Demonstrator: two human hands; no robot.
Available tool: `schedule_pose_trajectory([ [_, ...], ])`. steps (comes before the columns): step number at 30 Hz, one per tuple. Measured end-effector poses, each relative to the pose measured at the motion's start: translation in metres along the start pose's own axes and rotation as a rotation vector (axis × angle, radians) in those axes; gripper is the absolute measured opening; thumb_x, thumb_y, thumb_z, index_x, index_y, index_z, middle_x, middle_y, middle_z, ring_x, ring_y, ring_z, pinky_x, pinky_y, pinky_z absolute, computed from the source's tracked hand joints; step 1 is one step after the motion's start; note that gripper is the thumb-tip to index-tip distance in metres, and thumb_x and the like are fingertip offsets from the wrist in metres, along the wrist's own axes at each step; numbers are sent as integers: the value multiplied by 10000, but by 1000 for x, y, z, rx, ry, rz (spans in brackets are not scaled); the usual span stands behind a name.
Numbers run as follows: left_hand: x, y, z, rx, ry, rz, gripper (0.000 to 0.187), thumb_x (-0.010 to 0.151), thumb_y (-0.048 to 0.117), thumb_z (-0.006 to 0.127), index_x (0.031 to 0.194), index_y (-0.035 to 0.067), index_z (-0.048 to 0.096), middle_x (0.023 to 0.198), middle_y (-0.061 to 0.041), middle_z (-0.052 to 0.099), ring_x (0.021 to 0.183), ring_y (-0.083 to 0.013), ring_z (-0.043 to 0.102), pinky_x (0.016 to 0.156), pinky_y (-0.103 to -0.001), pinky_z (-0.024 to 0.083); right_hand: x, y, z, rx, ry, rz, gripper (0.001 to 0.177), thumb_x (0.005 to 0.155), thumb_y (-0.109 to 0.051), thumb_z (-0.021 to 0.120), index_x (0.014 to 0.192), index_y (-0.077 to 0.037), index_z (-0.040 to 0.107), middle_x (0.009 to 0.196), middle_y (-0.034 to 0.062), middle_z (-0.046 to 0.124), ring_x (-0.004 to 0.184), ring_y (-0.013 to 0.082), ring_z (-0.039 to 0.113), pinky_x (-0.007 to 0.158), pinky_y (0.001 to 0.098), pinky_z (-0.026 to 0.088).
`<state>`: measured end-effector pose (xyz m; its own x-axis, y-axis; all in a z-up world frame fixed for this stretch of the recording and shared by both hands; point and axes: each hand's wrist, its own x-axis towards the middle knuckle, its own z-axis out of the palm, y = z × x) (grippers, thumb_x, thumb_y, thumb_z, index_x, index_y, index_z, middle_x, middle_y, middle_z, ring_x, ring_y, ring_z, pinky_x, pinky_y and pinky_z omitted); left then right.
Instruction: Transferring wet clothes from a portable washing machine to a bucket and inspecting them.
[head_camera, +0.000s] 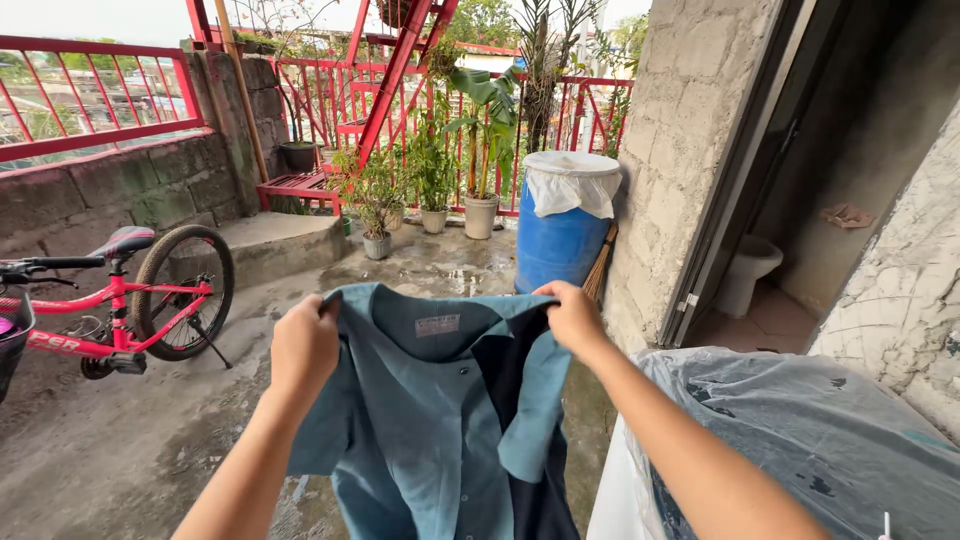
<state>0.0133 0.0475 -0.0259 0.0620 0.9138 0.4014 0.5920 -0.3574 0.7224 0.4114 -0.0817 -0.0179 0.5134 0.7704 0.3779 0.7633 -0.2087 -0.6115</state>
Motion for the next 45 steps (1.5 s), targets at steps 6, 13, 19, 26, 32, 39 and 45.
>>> schedule_pose_trajectory([
  [6,49,-50,19,-620,-89,-265,351,958,332,690,1172,80,807,810,-222,715,801,-373,754,689,-521,626,-55,-80,-89,647,-542,172,153,980,-185,807,1013,-46,865,877,119,853,750,186,796,763,357,655],
  [13,49,-66,22,-364,-41,-184,356,947,514,751,964,165,817,841,-221,688,852,-380,670,711,-558,524,14,14,-14,309,-149,185,338,906,-377,915,1119,-120,873,889,121,843,885,264,825,746,404,650],
  [19,2,-23,5,-471,-11,-295,434,892,510,768,1082,132,867,966,-221,757,902,-380,739,671,-586,566,-44,-57,-13,458,-148,425,520,828,-381,951,1261,-128,816,1404,206,738,1376,369,672,1124,573,538],
  [26,-50,70,37,-848,-378,-291,505,994,376,761,1282,-38,740,1127,-321,652,822,-490,777,691,-592,689,-53,-85,34,816,-518,457,318,918,-248,789,1116,-17,698,807,143,712,638,328,771,635,513,679],
  [32,-73,92,37,-312,-524,100,783,722,437,936,1316,9,659,1181,-304,718,1158,-472,724,857,-601,609,-70,-95,33,788,-587,258,312,944,-379,834,1017,-93,732,870,65,780,802,241,742,861,443,572],
  [39,-23,32,99,-230,-459,112,401,799,264,792,1197,249,837,1041,-40,808,1042,-291,773,874,-461,627,-102,-80,9,258,-309,-332,1257,592,-584,1095,1585,-160,450,1619,297,398,1561,527,388,1299,629,343],
  [45,-57,72,39,-291,-574,359,416,796,76,712,1195,78,829,1278,-197,756,1211,-462,699,1025,-572,561,-90,-78,29,415,-385,-148,1631,409,-424,1188,1761,-210,302,1738,252,384,1640,408,338,1368,543,222],
])
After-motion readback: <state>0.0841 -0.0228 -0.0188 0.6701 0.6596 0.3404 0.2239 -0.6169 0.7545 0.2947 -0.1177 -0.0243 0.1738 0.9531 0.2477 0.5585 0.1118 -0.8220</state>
